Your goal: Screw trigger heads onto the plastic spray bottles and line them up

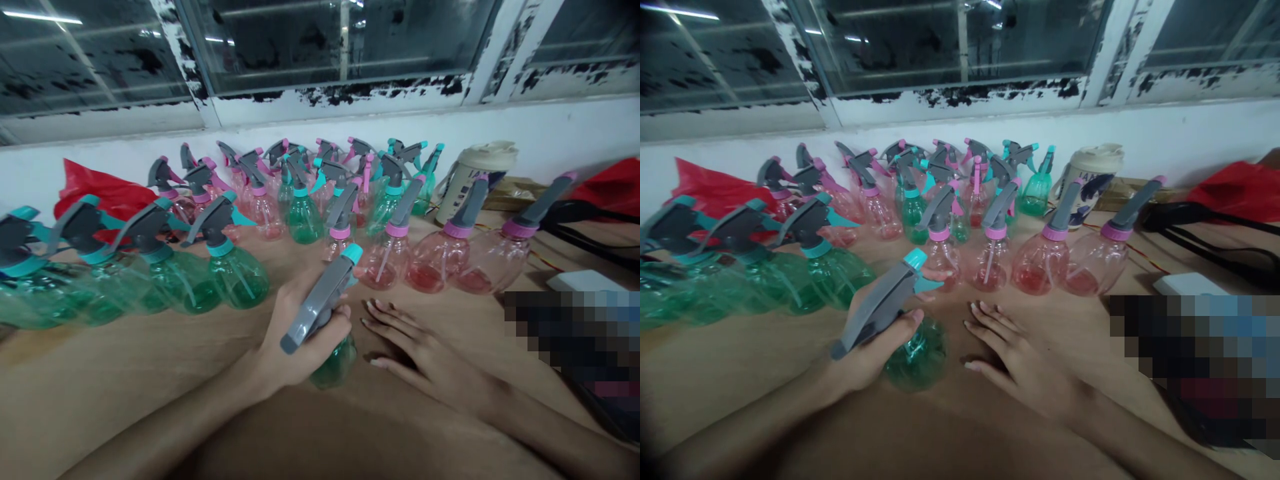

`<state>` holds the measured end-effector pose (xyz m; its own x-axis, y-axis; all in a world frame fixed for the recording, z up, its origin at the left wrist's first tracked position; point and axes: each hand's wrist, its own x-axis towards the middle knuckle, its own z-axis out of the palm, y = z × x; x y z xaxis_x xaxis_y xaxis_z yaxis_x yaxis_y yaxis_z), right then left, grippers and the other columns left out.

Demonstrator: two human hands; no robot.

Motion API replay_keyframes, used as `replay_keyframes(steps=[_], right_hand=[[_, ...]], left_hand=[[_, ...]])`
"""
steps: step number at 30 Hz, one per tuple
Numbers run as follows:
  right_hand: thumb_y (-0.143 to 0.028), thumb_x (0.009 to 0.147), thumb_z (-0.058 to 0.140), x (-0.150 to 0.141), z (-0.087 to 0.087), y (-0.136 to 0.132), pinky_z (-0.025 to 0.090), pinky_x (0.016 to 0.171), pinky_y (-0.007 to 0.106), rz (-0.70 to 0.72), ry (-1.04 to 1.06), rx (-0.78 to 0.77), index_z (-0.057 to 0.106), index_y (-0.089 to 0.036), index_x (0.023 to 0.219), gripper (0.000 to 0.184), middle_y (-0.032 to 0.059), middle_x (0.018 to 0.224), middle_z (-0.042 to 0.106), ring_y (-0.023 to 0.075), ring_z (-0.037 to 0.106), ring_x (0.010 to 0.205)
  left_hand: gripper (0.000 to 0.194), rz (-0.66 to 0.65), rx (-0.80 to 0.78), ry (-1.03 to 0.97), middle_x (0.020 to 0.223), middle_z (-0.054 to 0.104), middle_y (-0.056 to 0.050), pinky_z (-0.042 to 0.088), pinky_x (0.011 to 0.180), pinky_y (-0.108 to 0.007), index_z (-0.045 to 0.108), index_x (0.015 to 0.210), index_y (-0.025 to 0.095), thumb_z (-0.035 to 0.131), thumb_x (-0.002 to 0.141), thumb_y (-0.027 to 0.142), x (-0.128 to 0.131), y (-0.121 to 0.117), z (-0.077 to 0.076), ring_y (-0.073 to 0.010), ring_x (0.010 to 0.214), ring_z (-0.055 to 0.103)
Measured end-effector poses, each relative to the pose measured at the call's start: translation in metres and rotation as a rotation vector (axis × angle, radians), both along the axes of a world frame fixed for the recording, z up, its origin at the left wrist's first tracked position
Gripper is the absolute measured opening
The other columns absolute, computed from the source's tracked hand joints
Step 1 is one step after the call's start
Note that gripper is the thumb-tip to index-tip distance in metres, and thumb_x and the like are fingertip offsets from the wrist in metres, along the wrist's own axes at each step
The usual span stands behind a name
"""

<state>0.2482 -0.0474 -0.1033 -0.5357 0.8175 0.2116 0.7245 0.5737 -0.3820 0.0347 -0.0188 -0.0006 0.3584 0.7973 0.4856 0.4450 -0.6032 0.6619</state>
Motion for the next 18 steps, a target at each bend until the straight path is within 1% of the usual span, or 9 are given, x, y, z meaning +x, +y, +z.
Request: replay_keyframes(steps=[6, 10, 18], right_hand=[[-0.045, 0.09, 0.043, -0.0002, 0.0009, -0.0002, 0.026, 0.11, 0.044, -0.009, -0.038, -0.012, 0.033, -0.025, 0.138, 0.054, 0.0014, 0.146, 0.033, 0.0203, 0.026, 0.134], [-0.047, 0.09, 0.04, 0.0002, 0.0011, -0.0001, 0.025, 0.11, 0.043, -0.006, -0.088, -0.01, 0.034, -0.023, 0.138, 0.054, 0.0012, 0.147, 0.03, 0.019, 0.024, 0.135], [-0.044, 0.089, 0.045, 0.0016, -0.0003, -0.0006, 0.027, 0.109, 0.045, -0.003, -0.023, 0.004, 0.034, -0.026, 0.138, 0.054, 0.0016, 0.145, 0.034, 0.021, 0.027, 0.134]], left_hand=[[0.012, -0.028, 0.03, -0.015, 0.065, 0.049, 0.003, 0.044, 0.058, -0.03, 0.041, 0.066, 0.024, 0.047, 0.071, 0.014, 0.0007, 0.0011, -0.0014, -0.0148, 0.058, 0.05], [0.013, -0.039, 0.021, -0.026, 0.066, 0.048, 0.003, 0.043, 0.058, -0.03, 0.041, 0.067, 0.023, 0.048, 0.072, 0.013, 0.0002, 0.0012, -0.0017, -0.0143, 0.058, 0.049], [0.011, -0.017, 0.006, 0.004, 0.064, 0.049, 0.004, 0.044, 0.056, -0.028, 0.042, 0.068, 0.024, 0.048, 0.074, 0.016, -0.0007, 0.0, -0.0009, -0.0139, 0.056, 0.05]])
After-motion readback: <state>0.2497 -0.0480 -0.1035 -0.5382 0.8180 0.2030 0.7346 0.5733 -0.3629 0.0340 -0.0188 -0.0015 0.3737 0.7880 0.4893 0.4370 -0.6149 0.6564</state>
